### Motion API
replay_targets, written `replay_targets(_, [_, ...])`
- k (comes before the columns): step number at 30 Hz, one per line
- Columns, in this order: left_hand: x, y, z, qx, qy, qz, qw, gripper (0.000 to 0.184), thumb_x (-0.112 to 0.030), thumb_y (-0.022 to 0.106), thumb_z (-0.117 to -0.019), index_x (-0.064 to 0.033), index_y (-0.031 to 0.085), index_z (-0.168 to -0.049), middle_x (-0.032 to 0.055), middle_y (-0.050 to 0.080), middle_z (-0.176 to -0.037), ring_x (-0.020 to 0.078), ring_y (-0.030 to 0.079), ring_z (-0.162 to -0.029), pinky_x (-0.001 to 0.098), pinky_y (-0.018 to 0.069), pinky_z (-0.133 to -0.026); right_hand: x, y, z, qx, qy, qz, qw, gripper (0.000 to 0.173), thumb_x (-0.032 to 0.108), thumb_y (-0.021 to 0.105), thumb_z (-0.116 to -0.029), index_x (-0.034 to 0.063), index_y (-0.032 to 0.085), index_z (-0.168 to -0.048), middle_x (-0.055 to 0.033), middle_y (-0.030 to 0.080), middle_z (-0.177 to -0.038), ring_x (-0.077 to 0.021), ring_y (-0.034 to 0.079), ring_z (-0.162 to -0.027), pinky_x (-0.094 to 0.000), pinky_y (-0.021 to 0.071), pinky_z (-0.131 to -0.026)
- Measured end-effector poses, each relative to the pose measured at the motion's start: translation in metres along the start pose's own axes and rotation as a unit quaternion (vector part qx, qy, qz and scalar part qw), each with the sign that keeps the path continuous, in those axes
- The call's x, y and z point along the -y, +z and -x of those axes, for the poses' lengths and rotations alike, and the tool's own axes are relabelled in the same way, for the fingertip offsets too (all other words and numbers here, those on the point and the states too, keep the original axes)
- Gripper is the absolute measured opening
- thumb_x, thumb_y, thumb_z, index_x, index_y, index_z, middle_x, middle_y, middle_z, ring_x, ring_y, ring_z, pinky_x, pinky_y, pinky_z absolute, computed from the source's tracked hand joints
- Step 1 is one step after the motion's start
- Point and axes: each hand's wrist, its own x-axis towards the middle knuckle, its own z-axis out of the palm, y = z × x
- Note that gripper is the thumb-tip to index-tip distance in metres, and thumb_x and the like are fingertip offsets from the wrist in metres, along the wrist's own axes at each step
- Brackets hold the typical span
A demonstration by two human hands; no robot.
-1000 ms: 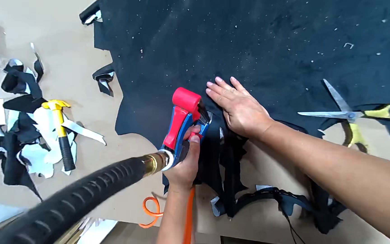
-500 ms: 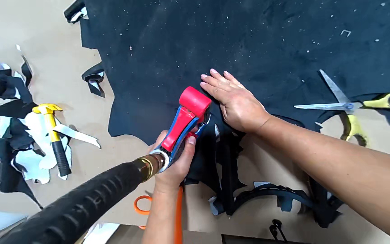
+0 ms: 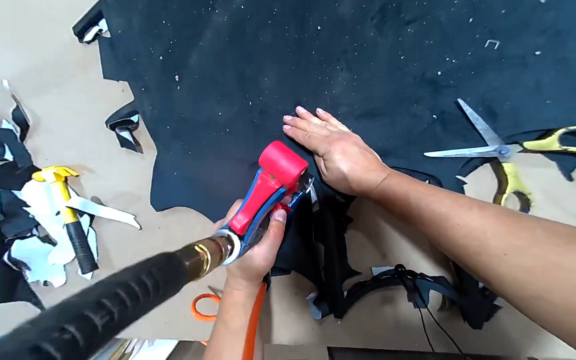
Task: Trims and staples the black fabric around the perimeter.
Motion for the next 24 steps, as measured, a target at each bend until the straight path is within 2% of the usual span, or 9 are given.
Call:
replay_targets(3, [-0.001,0.005,-0.003,0.007,-0.007,0.042,0.999,0.016,-0.014,0.072,-0.092,-0.0063,0.066,-0.105,0.0108,0.076,-0.099,0.0314,0.075,-0.093,0.0504,0.064,-0.088,0.0,-0.002,-0.001,-0.012,0.002,-0.01,1.0,0.054,-0.001,0.036,-0.1003,0.0113,0.054,-0.15,-0.0012,0.047,-0.16,-0.0182,0.032,-0.155,-0.0423,0.0193,-0.13])
replay_targets(6, [0.0,0.0,0.001,0.025,-0.011,0.023,0.999,0.02,-0.02,0.075,-0.0914,-0.0062,0.068,-0.105,0.011,0.077,-0.1,0.0315,0.076,-0.094,0.051,0.0646,-0.089,0.0,-0.004,0.003,-0.02,0.008,-0.018,1.0,0.056,-0.002,0.037,-0.0989,0.0116,0.054,-0.15,-0.0009,0.048,-0.159,-0.0178,0.032,-0.154,-0.0419,0.0195,-0.13])
replay_targets(8, [0.002,-0.003,0.007,0.014,-0.01,-0.012,1.0,0.023,-0.026,0.077,-0.0897,-0.0079,0.07,-0.103,0.0079,0.077,-0.097,0.0261,0.076,-0.091,0.0461,0.0657,-0.084,0.001,-0.003,0.004,-0.018,0.007,-0.021,1.0,0.057,-0.003,0.036,-0.098,0.0123,0.054,-0.15,-0.0004,0.048,-0.159,-0.0171,0.032,-0.154,-0.0416,0.0196,-0.13])
replay_targets(10, [0.003,-0.004,0.007,0.008,-0.003,-0.03,1.0,0.021,-0.025,0.076,-0.0894,-0.0082,0.07,-0.101,0.0064,0.077,-0.094,0.0236,0.076,-0.088,0.0443,0.0658,-0.083,0.003,-0.002,0.001,-0.01,0.009,-0.02,1.0,0.057,-0.003,0.037,-0.0984,0.0127,0.054,-0.151,-0.0002,0.047,-0.16,-0.0166,0.032,-0.154,-0.0411,0.019,-0.13])
replay_targets(13, [0.005,-0.006,-0.005,0.052,0.024,-0.014,0.998,0.018,-0.02,0.074,-0.0898,-0.0052,0.069,-0.099,0.0089,0.076,-0.094,0.0262,0.076,-0.088,0.0473,0.0659,-0.083,0.001,-0.001,-0.001,-0.013,0.001,-0.022,1.0,0.054,0.002,0.043,-0.0981,0.0108,0.053,-0.151,-0.0012,0.047,-0.16,-0.0178,0.032,-0.155,-0.042,0.0184,-0.13])
replay_targets(18, [0.005,-0.012,-0.011,0.092,0.036,-0.008,0.995,0.021,-0.022,0.075,-0.0893,-0.0053,0.071,-0.101,0.0063,0.076,-0.095,0.0203,0.076,-0.087,0.0417,0.0662,-0.081,0.003,-0.003,0.006,-0.015,-0.005,-0.014,1.0,0.055,0.002,0.042,-0.0965,0.0084,0.053,-0.15,-0.003,0.048,-0.159,-0.0197,0.032,-0.154,-0.0438,0.0188,-0.13])
replay_targets(20, [0.006,-0.018,-0.014,0.105,0.053,-0.014,0.993,0.022,-0.027,0.076,-0.0902,-0.0086,0.072,-0.101,0.0023,0.076,-0.095,0.0138,0.074,-0.09,0.0353,0.0646,-0.081,0.004,-0.003,0.005,-0.022,0.003,-0.018,1.0,0.055,0.002,0.042,-0.0973,0.0105,0.054,-0.15,-0.0014,0.049,-0.158,-0.0182,0.033,-0.154,-0.0427,0.0191,-0.13])
replay_targets(22, [0.01,-0.021,-0.02,0.124,0.087,0.002,0.988,0.018,-0.024,0.076,-0.0904,-0.0088,0.072,-0.101,0.0025,0.076,-0.097,0.0131,0.074,-0.093,0.0346,0.0644,-0.084,0.006,-0.004,0.003,-0.016,0.006,-0.02,1.0,0.055,0.0,0.04,-0.0982,0.0106,0.053,-0.151,-0.0019,0.048,-0.159,-0.0183,0.032,-0.154,-0.0427,0.0189,-0.13])
replay_targets(24, [0.014,-0.021,-0.027,0.136,0.092,0.014,0.986,0.019,-0.022,0.076,-0.0892,-0.0073,0.072,-0.1,0.0033,0.076,-0.095,0.0139,0.075,-0.09,0.0356,0.0648,-0.083,0.005,-0.003,0.002,-0.014,-0.001,-0.014,1.0,0.057,0.0,0.041,-0.0962,0.0093,0.052,-0.151,-0.0032,0.047,-0.16,-0.0194,0.032,-0.154,-0.043,0.0194,-0.13])
